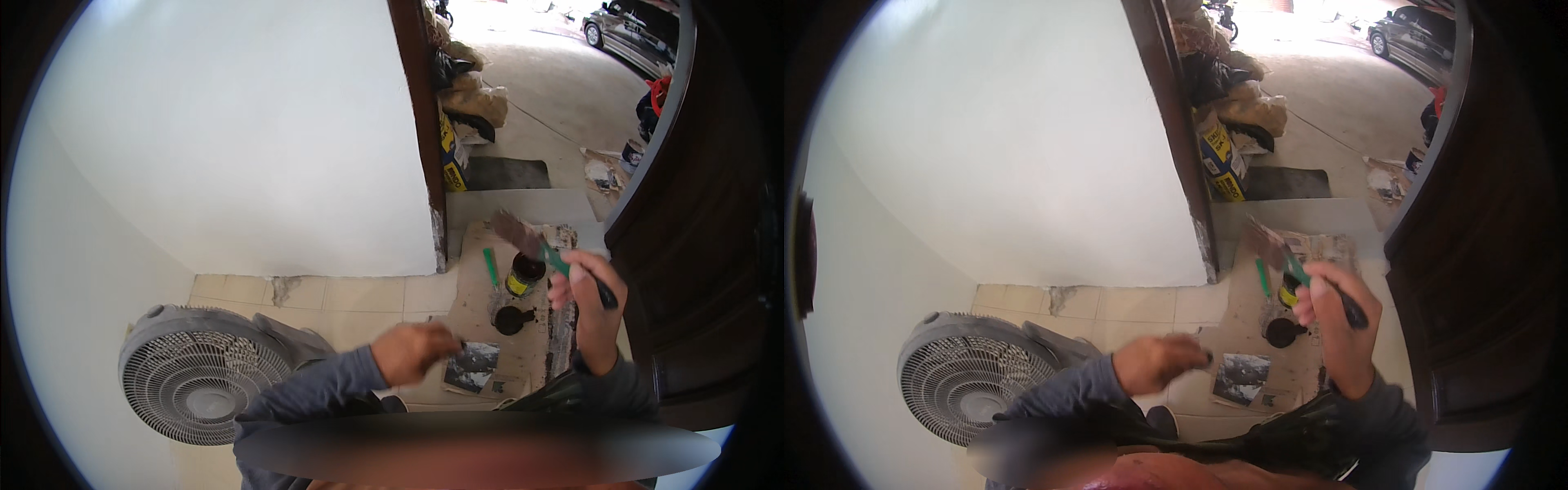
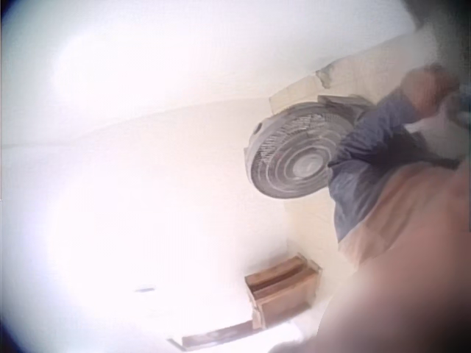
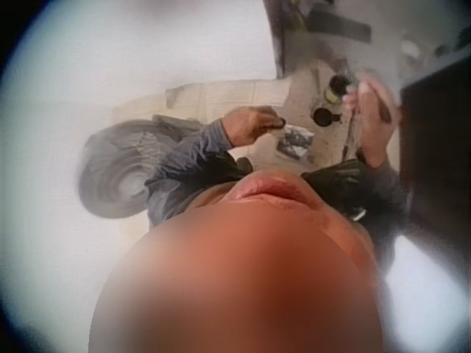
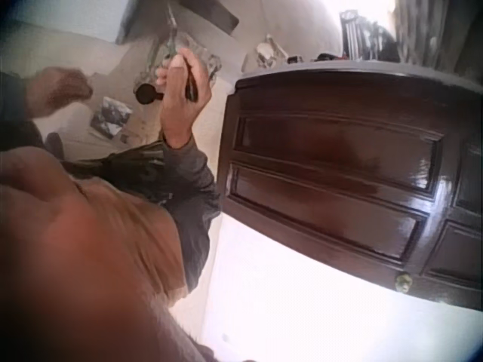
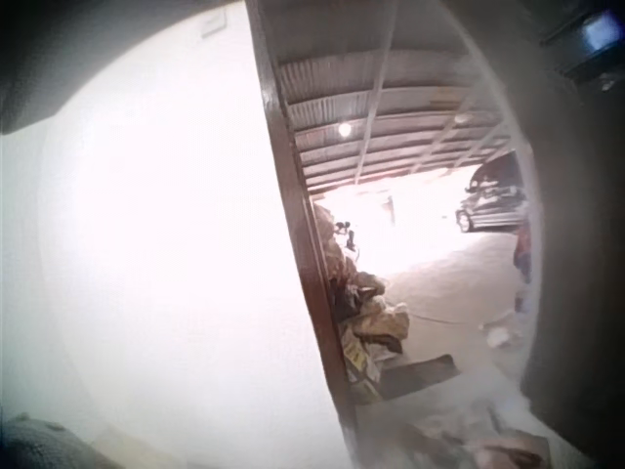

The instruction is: The person paints a vertical door frame with a brush, repeatedly dipping the brush into a paint can and applying dark paint to the frame. The person occasionally wipes the frame with a cloth while continuing to paint.

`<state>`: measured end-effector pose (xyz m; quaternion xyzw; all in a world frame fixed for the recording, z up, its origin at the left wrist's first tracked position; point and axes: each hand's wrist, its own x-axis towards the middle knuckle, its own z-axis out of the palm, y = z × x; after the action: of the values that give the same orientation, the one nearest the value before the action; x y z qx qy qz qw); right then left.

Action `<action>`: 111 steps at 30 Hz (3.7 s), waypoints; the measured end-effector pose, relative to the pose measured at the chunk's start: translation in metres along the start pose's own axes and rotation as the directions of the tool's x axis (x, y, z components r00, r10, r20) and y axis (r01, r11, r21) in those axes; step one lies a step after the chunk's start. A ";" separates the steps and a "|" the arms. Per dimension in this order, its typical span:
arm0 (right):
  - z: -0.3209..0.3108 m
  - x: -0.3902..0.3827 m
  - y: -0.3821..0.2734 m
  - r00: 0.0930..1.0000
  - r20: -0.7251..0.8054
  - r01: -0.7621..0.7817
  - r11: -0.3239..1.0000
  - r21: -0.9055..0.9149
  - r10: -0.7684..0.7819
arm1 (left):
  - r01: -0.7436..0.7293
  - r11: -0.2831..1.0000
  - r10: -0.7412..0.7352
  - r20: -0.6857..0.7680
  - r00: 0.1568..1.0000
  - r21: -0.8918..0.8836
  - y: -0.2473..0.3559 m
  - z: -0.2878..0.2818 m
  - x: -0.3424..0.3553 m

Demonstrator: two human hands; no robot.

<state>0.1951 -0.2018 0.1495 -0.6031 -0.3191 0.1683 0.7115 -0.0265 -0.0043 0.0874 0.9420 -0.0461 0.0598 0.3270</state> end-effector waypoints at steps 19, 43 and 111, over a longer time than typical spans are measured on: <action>0.130 0.159 0.011 0.466 -0.026 0.864 0.461 -0.205 -0.884 | 0.095 0.995 -0.098 0.261 0.960 0.024 0.036 0.024 -0.069; 0.144 0.175 0.032 0.534 0.049 0.829 0.512 -0.224 -0.844 | 0.090 0.995 -0.095 0.209 0.973 0.034 0.033 0.029 -0.067; 0.026 0.082 0.036 0.554 0.123 0.830 0.535 -0.158 -0.823 | 0.621 0.487 0.378 -0.789 0.484 0.614 -0.077 -0.191 0.175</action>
<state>0.2440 -0.1234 0.1369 -0.4455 -0.5926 -0.2099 0.6374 0.1406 0.1664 0.2142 0.7987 0.2428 0.5079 -0.2123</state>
